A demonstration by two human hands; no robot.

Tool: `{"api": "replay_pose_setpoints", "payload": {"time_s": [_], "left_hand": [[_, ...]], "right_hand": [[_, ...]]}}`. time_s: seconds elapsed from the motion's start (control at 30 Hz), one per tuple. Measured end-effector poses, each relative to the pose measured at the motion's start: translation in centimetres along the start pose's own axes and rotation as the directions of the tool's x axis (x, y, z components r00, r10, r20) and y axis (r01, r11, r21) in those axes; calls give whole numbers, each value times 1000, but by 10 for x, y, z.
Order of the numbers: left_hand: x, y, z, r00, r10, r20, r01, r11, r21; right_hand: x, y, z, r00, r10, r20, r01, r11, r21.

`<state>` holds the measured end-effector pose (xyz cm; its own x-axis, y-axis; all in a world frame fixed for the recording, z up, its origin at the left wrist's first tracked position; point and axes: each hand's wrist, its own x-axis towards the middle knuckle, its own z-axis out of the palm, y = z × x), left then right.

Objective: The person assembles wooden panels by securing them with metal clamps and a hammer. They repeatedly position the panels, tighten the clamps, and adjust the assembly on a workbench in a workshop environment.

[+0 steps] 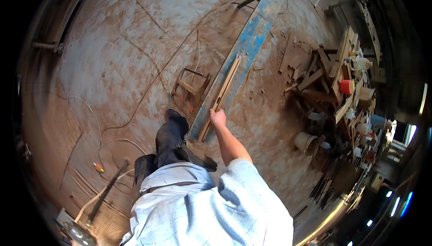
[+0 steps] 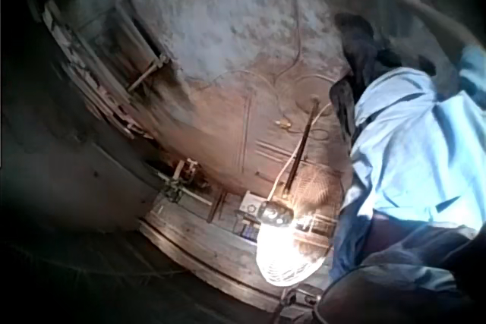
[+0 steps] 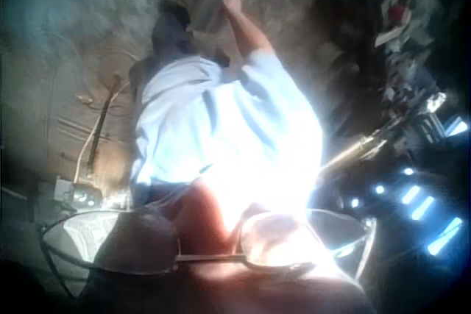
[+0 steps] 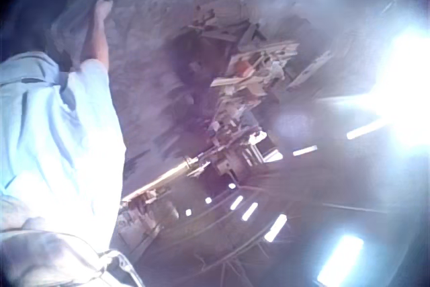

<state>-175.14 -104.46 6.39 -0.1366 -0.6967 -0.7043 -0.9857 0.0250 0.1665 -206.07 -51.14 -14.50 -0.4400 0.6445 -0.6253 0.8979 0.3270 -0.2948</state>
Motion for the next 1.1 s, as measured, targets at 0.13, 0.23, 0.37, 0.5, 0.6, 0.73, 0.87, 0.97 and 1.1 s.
{"api": "replay_pose_setpoints", "payload": {"time_s": [0.13, 0.23, 0.37, 0.5, 0.6, 0.73, 0.87, 0.97, 1.1], "left_hand": [[39, 88, -30, 995, 102, 18, -103, 991, 84], [86, 142, -55, 961, 269, 68, -277, 937, 213], [163, 214, -61, 901, 415, 128, -434, 849, 301], [172, 344, -51, 961, 250, 116, -245, 968, -52], [208, 393, -28, 959, 282, 37, -285, 947, 149], [253, 490, 13, 952, 295, 78, -300, 855, 424], [302, 577, 19, 928, 340, 151, -367, 899, 237], [320, 671, 1, 914, 380, 140, -398, 908, 131], [372, 738, -43, 896, 444, 23, -443, 896, -36]], "right_hand": [[0, -14, 6, 992, 112, -56, -107, 991, 84], [-3, -14, 16, 980, 117, -158, -95, 986, 139], [-36, -46, -22, 975, 216, -60, -187, 932, 310], [-70, -52, -46, 879, 432, -202, -334, 860, 386], [-35, 13, -19, 893, 336, -299, -129, 829, 544], [-28, -51, -7, 873, 446, -198, -178, 670, 721], [-33, -225, 19, 932, 361, -39, -266, 751, 604], [-31, -339, 21, 965, 258, 48, -248, 835, 491], [-1, -486, 31, 989, 75, 130, -128, 872, 473]]}}
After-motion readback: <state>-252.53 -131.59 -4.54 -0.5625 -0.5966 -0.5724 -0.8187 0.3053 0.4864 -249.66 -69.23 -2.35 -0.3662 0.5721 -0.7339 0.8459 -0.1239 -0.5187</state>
